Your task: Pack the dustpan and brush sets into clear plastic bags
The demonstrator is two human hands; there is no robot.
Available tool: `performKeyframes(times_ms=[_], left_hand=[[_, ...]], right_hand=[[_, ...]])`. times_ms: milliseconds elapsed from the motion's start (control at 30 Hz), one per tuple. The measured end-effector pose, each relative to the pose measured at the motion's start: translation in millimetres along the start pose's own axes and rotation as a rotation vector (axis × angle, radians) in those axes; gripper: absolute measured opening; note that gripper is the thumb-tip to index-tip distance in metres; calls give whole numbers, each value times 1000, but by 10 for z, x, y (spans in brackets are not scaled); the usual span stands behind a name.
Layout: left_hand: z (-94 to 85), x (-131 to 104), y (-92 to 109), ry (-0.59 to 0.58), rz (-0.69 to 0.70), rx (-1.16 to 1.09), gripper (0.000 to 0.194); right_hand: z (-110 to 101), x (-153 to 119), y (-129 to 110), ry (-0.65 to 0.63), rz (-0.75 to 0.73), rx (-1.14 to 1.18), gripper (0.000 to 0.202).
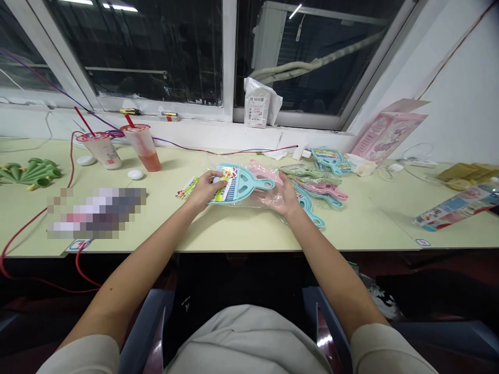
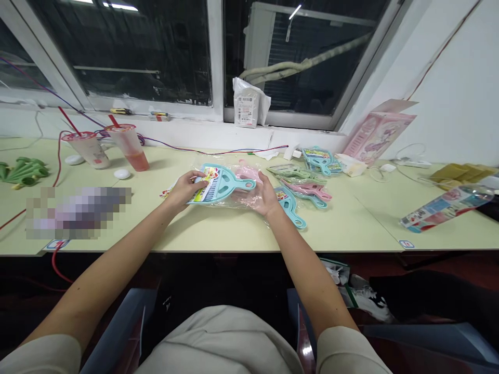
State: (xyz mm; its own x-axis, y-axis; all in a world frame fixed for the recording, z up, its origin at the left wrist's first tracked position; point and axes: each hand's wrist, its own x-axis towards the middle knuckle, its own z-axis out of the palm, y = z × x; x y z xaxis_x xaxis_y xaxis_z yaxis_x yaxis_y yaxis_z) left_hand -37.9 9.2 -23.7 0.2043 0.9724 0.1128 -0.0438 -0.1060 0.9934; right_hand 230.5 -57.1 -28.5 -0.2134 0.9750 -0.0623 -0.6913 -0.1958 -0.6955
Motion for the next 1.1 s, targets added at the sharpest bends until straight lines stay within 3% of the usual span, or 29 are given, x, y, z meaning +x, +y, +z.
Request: performKeyframes(times_ms=[267,433,633,933,1000,1100], left_hand=[[77,-78,100,-9,21,-22,37],[70,-72,113,-29,-36,-61,43],[56,-93,145,-133,-96,-103,48],[130,-96,215,-210,-106,64,40],[125,-59,205,-220,-95,109,38],[95,-17,192,-206,-106,122,35]], right_hand=[[76,-9,61,4,24,3,63],[128,-49,33,-61,20,-112,76],[164,-65,47,-117,2,-186,75],[94,-12,109,-103,8,-119,85],[78,-1,124,-123,19,-97,83],[63,3,139,-116,38,-81,64]])
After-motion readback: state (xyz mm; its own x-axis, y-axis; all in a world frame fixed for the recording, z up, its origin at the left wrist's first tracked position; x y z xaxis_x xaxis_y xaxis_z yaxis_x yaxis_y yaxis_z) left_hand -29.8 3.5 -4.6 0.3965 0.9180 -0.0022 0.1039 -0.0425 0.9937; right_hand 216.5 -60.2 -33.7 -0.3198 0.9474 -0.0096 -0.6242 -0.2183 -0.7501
